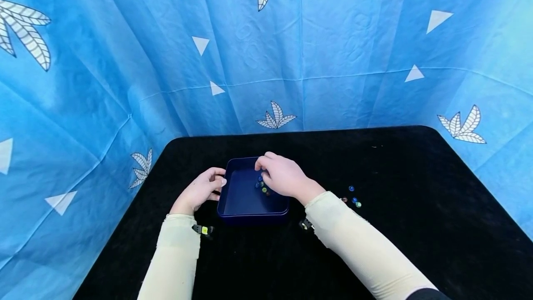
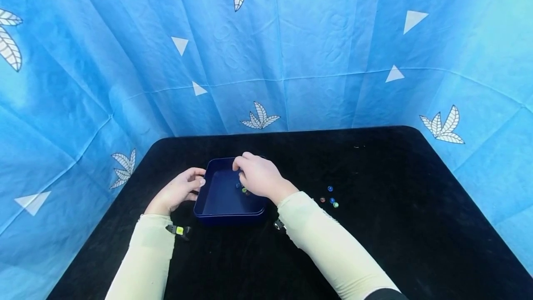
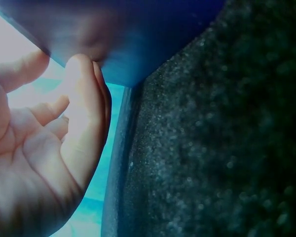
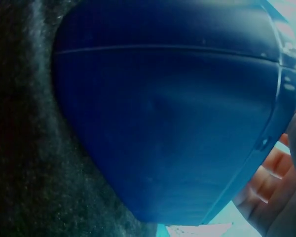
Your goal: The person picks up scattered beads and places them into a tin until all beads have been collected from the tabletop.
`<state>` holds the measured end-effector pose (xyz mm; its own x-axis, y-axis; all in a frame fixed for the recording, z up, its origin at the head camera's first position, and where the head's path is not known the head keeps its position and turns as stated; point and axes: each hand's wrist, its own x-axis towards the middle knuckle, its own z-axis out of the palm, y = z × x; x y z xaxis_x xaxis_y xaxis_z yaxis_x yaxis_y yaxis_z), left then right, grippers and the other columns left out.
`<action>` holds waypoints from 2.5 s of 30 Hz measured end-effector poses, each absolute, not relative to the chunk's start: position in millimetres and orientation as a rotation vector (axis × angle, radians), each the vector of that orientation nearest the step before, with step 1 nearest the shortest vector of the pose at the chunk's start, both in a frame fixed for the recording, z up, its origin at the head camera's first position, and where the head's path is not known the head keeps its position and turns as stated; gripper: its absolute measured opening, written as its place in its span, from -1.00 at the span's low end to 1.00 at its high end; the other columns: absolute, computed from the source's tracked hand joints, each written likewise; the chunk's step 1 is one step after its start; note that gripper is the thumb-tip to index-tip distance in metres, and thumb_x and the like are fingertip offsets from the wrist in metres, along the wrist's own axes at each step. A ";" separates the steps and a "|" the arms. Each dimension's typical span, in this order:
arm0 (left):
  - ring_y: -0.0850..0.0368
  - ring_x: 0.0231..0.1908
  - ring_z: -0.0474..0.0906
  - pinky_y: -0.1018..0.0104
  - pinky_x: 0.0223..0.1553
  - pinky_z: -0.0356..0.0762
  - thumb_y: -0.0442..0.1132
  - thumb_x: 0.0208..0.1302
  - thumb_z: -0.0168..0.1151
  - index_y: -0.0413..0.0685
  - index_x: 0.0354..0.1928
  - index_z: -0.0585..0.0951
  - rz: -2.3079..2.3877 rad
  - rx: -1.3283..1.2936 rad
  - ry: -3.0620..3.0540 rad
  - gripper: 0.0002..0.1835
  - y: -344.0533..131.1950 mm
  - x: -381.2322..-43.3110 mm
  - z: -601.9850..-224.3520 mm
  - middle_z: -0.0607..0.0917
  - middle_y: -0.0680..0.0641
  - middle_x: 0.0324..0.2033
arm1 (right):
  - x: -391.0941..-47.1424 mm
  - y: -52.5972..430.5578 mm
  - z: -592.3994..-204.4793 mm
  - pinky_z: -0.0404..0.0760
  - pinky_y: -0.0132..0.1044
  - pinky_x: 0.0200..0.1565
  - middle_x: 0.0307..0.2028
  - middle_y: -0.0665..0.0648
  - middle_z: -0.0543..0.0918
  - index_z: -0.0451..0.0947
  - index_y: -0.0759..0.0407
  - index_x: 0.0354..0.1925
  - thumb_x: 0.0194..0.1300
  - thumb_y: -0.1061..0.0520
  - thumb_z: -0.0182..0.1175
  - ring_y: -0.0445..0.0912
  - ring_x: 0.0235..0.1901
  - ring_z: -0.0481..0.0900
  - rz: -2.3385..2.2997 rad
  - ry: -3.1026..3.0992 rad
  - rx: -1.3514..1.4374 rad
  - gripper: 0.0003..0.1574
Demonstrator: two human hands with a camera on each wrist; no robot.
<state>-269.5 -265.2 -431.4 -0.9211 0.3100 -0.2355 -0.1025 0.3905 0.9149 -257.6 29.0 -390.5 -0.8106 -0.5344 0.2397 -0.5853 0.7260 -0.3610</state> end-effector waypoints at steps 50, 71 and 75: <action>-0.13 -0.06 0.60 0.10 -0.16 0.65 -0.19 0.55 0.06 -0.19 0.42 0.30 1.531 0.163 2.297 -0.50 -264.8 -271.7 -428.6 0.53 -0.28 0.08 | -232.0 221.5 -414.0 0.48 0.10 0.09 0.06 0.19 0.57 0.64 0.16 0.11 0.23 0.39 -0.02 0.09 0.03 0.54 0.798 -3.149 0.609 -0.47; -0.17 -0.06 0.59 0.12 -0.16 0.65 -0.20 0.55 0.05 -0.23 0.42 0.29 1.543 0.164 2.272 -0.50 -263.6 -266.3 -428.4 0.52 -0.32 0.05 | -229.5 228.4 -418.8 0.47 -0.09 -0.24 -0.42 -0.03 0.53 0.52 -0.01 -0.38 0.24 0.15 0.20 -0.10 -0.39 0.47 0.678 -3.248 0.474 -0.93; -0.17 -0.06 0.60 0.12 -0.16 0.65 -0.21 0.55 0.05 -0.23 0.42 0.29 1.541 0.162 2.278 -0.50 -263.6 -267.2 -429.8 0.53 -0.31 0.05 | -227.8 228.6 -417.4 0.44 -0.11 -0.28 -0.44 -0.04 0.53 0.47 -0.04 -0.38 0.27 0.08 0.23 -0.10 -0.42 0.46 0.687 -3.297 0.407 -0.88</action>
